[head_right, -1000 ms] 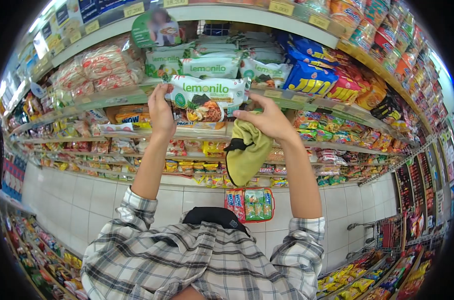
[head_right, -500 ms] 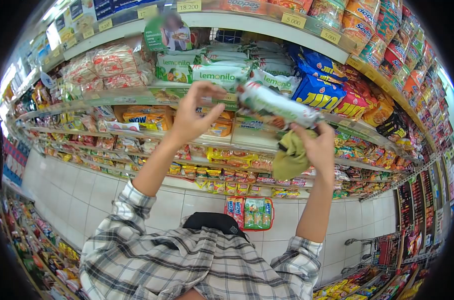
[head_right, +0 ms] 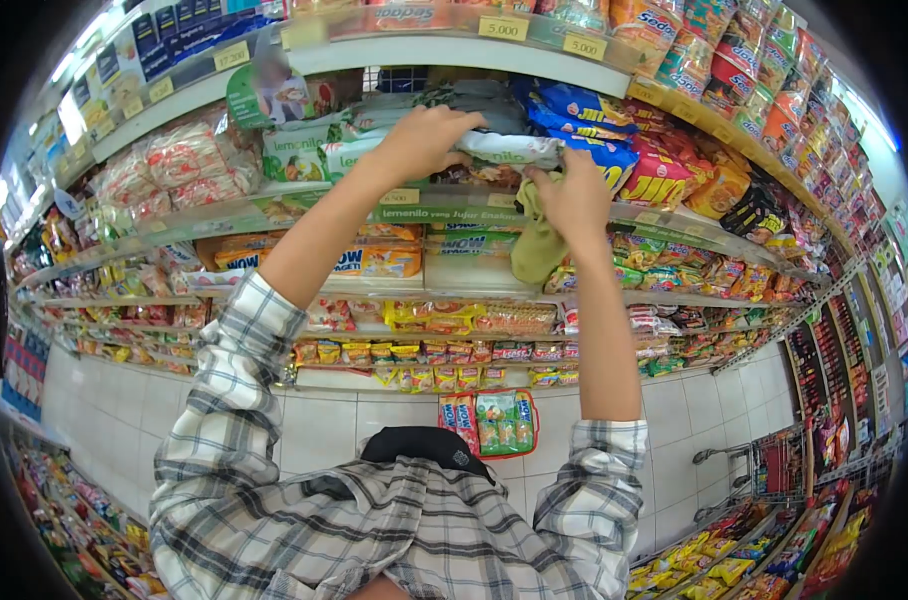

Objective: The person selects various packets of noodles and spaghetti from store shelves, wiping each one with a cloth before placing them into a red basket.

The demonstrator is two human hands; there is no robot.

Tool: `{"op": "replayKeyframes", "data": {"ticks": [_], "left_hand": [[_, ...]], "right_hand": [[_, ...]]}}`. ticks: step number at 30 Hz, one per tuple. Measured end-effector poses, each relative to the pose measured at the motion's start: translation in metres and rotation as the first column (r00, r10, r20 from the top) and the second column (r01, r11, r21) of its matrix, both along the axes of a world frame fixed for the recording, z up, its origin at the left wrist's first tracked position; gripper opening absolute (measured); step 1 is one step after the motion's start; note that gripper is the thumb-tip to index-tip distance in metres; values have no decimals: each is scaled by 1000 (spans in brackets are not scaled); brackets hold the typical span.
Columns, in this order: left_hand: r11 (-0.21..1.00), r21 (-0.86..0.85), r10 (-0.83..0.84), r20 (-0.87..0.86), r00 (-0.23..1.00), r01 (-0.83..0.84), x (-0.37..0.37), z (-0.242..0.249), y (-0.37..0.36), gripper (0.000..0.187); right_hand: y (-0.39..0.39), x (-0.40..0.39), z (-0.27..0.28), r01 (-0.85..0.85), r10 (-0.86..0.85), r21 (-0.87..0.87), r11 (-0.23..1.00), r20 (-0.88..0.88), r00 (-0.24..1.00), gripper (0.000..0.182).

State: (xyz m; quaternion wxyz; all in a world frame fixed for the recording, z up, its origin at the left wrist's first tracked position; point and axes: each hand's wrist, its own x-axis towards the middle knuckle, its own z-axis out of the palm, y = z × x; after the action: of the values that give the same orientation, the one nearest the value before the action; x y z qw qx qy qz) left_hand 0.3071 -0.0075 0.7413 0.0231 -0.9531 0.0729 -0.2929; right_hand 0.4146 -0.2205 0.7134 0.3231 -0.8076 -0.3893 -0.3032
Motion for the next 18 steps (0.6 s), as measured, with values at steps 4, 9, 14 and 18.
{"op": "replayKeyframes", "data": {"ticks": [4,9,14,18], "left_hand": [[992,117,51,33,998,-54,12,-12,10,50],[956,109,292,-245,924,-273,6,10,0,52],[955,200,258,-194,947,-219,2,8,-2,65],[935,308,151,103,983,-176,9,-25,1,58]], "right_hand": [[14,-18,-4,169,-168,-32,985,41,985,40],[33,-26,-14,176,-176,-13,984,-126,976,45],[39,-26,-37,192,-191,-105,976,17,981,32],[39,-26,-39,160,-181,-208,965,-86,980,29]]}}
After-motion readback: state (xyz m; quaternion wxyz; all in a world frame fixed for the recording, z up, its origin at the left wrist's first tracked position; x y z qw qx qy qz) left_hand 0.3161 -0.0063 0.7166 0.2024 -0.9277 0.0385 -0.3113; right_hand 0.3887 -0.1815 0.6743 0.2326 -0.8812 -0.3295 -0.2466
